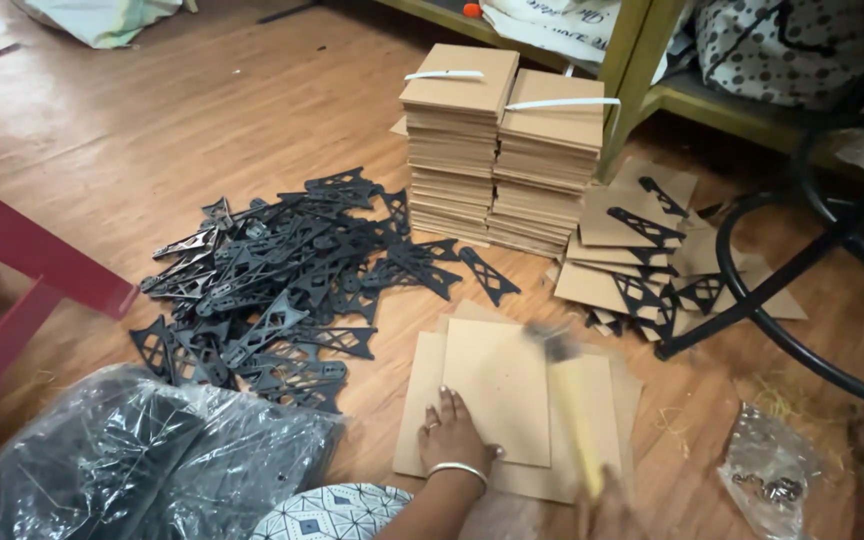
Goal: The person sits on the floor assembling decorative hanging pieces. They place a black Eiffel-tower-shaped cutout on a cardboard backing, position small nails, and hammer the nails to attach the cutout, then set the finished piece aside and take the next cutout and backing.
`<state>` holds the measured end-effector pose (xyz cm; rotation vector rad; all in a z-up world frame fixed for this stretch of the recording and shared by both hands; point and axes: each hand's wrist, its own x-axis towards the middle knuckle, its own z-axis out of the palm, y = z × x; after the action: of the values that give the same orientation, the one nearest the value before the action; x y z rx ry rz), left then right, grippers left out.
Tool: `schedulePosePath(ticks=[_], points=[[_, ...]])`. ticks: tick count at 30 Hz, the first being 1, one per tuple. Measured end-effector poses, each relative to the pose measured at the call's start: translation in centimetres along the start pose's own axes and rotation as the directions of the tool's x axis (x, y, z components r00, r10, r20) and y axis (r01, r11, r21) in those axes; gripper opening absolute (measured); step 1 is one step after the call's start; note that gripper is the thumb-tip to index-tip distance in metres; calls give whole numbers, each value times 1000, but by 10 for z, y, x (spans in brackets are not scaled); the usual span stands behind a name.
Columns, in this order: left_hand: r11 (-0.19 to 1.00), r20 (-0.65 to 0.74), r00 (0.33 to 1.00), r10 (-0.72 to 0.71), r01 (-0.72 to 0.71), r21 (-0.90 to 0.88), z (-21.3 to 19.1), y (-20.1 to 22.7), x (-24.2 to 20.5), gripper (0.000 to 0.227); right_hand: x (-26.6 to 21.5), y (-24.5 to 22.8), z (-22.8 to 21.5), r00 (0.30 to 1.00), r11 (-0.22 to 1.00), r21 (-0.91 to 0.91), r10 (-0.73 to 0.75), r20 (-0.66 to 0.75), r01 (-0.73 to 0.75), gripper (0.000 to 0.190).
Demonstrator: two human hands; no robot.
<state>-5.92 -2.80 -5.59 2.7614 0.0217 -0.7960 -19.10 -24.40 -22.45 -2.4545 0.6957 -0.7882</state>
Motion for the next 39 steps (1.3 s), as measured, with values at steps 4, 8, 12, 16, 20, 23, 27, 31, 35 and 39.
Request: schedulePosePath(ticks=[4, 8, 12, 16, 20, 23, 27, 31, 35, 39], points=[[1000, 5, 1000, 10, -10, 1, 2, -1, 5, 119, -4, 35, 17, 978, 978, 76, -199, 70, 193, 50], [999, -92, 995, 35, -33, 28, 16, -3, 3, 119, 18, -84, -78, 971, 985, 99, -158, 179, 142, 47], [1000, 0, 1000, -4, 4, -1, 7, -2, 6, 120, 23, -54, -41, 976, 987, 73, -154, 156, 144, 51], [1000, -28, 1000, 3, -3, 1, 17, -2, 17, 119, 14, -33, -36, 933, 998, -57, 11, 360, 10, 54], [999, -25, 1000, -3, 4, 38, 30, -5, 17, 114, 23, -82, -70, 969, 1000, 21, -16, 248, 11, 48], [1000, -54, 999, 6, -5, 27, 23, -3, 21, 114, 23, -78, -62, 949, 997, -59, 60, 308, -44, 51], [1000, -46, 999, 9, -9, 7, 16, -1, 17, 113, 18, 10, -2, 874, 993, -108, 13, 486, 46, 43], [999, -38, 999, 3, -1, 35, 20, -1, 20, 109, 36, -61, -56, 839, 994, -89, -10, 545, 70, 44], [999, -40, 999, 23, -22, 31, 20, -3, 17, 109, 24, -40, -39, 897, 997, -53, -32, 440, 62, 44], [998, -49, 997, 51, -49, 38, 15, 2, 12, 108, 54, -56, -49, 807, 978, -184, 32, 590, 95, 39]])
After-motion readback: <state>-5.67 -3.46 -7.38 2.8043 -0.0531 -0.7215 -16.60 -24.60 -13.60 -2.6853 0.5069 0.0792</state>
